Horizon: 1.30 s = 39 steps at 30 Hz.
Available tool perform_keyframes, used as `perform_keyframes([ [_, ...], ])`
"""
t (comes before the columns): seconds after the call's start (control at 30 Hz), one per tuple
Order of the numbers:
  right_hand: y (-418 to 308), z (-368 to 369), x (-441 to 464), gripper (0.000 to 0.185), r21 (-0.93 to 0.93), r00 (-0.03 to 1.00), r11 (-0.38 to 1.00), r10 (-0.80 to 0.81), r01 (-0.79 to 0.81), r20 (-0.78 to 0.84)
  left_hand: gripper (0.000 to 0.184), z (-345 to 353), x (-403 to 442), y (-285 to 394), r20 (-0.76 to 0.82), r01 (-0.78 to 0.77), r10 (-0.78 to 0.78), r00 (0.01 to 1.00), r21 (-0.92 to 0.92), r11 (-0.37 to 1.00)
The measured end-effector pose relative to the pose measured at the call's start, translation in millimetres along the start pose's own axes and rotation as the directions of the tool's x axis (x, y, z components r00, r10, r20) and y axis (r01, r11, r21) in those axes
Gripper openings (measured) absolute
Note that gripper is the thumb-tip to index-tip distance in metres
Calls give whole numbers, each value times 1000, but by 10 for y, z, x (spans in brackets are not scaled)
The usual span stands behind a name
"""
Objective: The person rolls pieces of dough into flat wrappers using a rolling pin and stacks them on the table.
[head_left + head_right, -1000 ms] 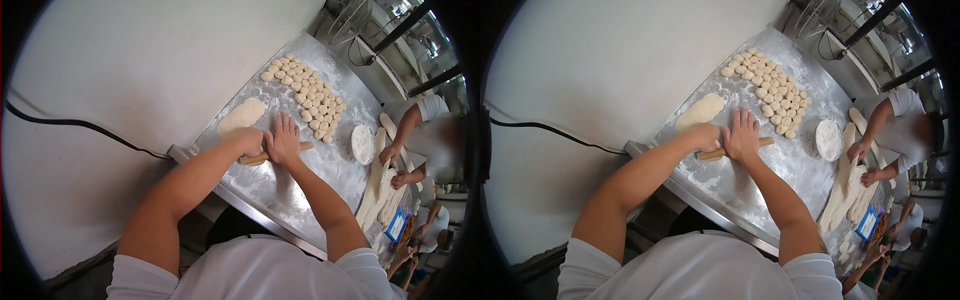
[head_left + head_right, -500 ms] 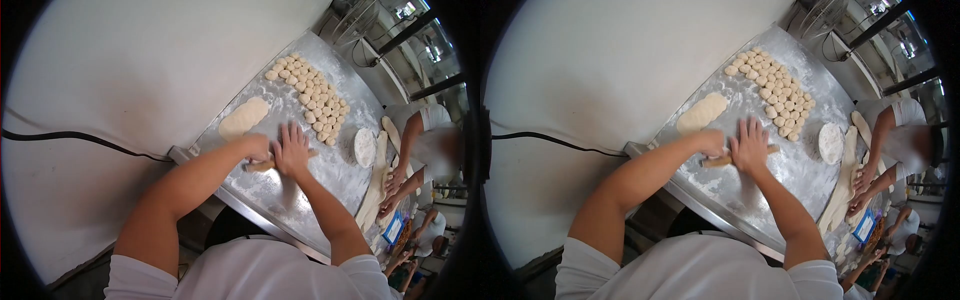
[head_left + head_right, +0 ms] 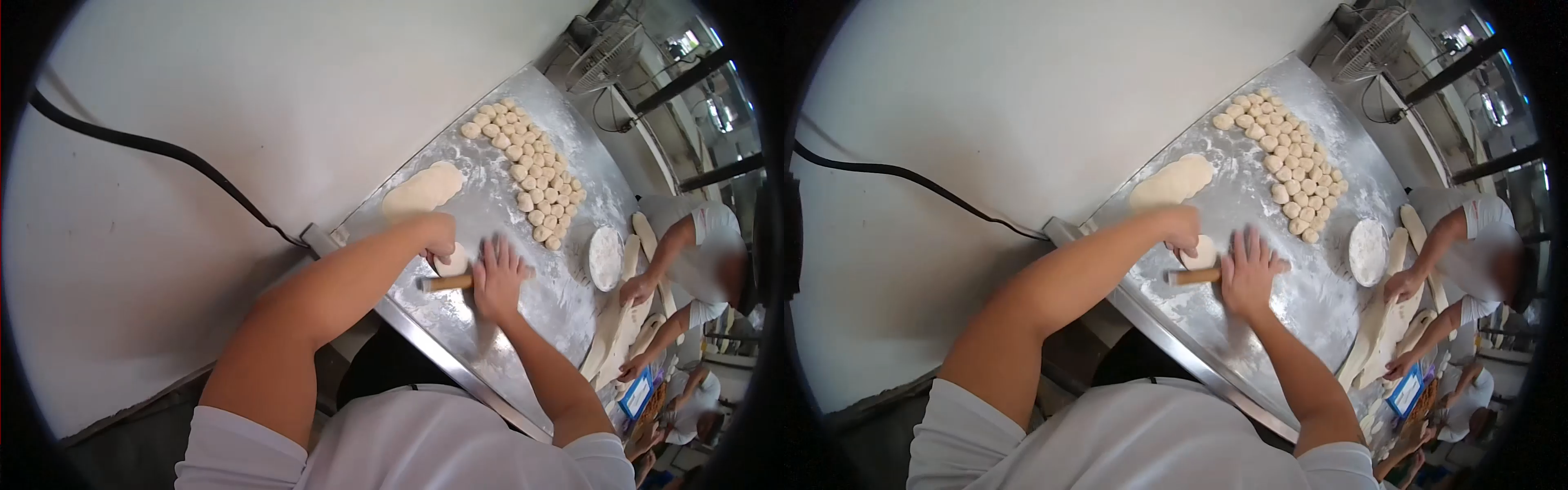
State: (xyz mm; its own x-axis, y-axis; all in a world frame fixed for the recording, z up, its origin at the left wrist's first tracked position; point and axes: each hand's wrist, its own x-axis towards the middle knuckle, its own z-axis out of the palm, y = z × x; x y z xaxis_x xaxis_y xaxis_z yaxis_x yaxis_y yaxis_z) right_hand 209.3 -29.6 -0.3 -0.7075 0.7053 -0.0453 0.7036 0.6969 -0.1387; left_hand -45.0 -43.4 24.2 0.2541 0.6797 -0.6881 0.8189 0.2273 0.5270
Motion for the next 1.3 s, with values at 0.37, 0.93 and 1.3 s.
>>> perform_keyframes([
  [0.37, -132, -85, -123, 59, 68, 999, 997, -46, 46, 2, 41, 50, 127, -60, -336, 36, -36, 941, -7, 999],
  [0.93, -116, 138, 194, 68, 66, 997, 998, -19, 24, -77, 42, 86, 162, -158, -385, 55, -32, 922, 47, 997],
  [1.3, -321, 79, 1402, 70, 82, 960, 992, 118, -100, -253, 40, -123, -178, 119, -262, 156, -170, 950, -74, 985],
])
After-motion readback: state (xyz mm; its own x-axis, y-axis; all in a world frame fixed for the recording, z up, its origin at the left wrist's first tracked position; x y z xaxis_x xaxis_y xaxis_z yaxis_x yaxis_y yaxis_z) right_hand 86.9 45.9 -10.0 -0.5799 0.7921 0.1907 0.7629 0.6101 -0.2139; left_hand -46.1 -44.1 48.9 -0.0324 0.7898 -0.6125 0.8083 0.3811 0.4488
